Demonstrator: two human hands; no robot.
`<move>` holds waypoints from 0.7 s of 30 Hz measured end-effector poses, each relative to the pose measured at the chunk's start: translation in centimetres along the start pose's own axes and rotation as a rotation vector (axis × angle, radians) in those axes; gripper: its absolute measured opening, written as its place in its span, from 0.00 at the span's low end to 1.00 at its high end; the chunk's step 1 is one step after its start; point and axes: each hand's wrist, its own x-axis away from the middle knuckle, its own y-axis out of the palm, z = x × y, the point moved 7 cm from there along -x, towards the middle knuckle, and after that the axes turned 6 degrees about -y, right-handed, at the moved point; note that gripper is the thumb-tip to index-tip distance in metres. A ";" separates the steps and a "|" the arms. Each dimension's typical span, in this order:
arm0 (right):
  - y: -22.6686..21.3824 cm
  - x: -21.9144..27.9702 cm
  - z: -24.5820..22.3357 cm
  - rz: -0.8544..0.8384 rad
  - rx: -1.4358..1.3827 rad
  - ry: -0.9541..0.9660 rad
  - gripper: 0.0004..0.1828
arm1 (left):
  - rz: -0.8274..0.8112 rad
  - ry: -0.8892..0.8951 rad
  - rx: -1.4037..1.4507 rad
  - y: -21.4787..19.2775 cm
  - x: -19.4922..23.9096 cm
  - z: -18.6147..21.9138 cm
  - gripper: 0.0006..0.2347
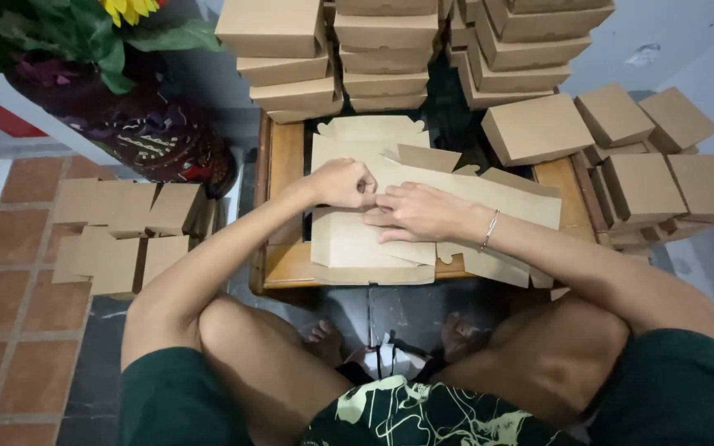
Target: The person assembles a flat-packed cardboard box by folding and interlocking its flaps. They work on a low wooden table, folding side panels and securing the top and bottom tabs to form a complete box.
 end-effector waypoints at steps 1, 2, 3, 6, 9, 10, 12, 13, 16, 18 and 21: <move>0.3 0.1 0.2 -0.002 0.001 0.005 0.28 | -0.002 0.005 0.000 -0.2 0.2 0.1 0.15; 0.8 0.2 0.4 -0.024 -0.019 0.018 0.30 | -0.030 -0.015 0.001 -0.2 0.4 0.0 0.15; 1.3 0.5 0.6 -0.047 -0.038 0.033 0.31 | -0.058 -0.032 0.001 -0.2 0.5 0.0 0.14; 1.0 0.8 0.8 0.008 -0.083 0.011 0.29 | -0.134 -0.058 -0.006 -2.4 2.9 2.4 0.10; 1.3 1.5 1.2 -0.029 -0.164 0.050 0.23 | -0.149 -0.046 -0.003 -2.3 2.7 2.5 0.11; 1.2 1.4 1.2 -0.028 -0.166 0.052 0.23 | -0.152 -0.045 -0.004 -2.3 2.9 2.6 0.11; 1.3 1.5 1.6 -0.091 -0.239 0.100 0.23 | -0.182 -0.071 -0.054 -2.3 2.9 2.6 0.11; 1.2 1.3 1.6 -0.090 -0.238 0.104 0.23 | -0.184 -0.068 -0.056 -2.2 2.8 2.8 0.11; 1.5 1.3 1.9 -0.116 -0.264 0.127 0.24 | -0.163 -0.063 -0.126 -2.3 2.5 3.2 0.10; 2.3 1.5 2.2 -0.072 -0.210 0.082 0.24 | -0.143 -0.064 -0.187 -2.7 2.3 3.6 0.11; 0.1 0.5 0.9 -0.034 -0.173 0.060 0.24 | -0.134 -0.085 -0.262 -2.8 1.8 4.0 0.11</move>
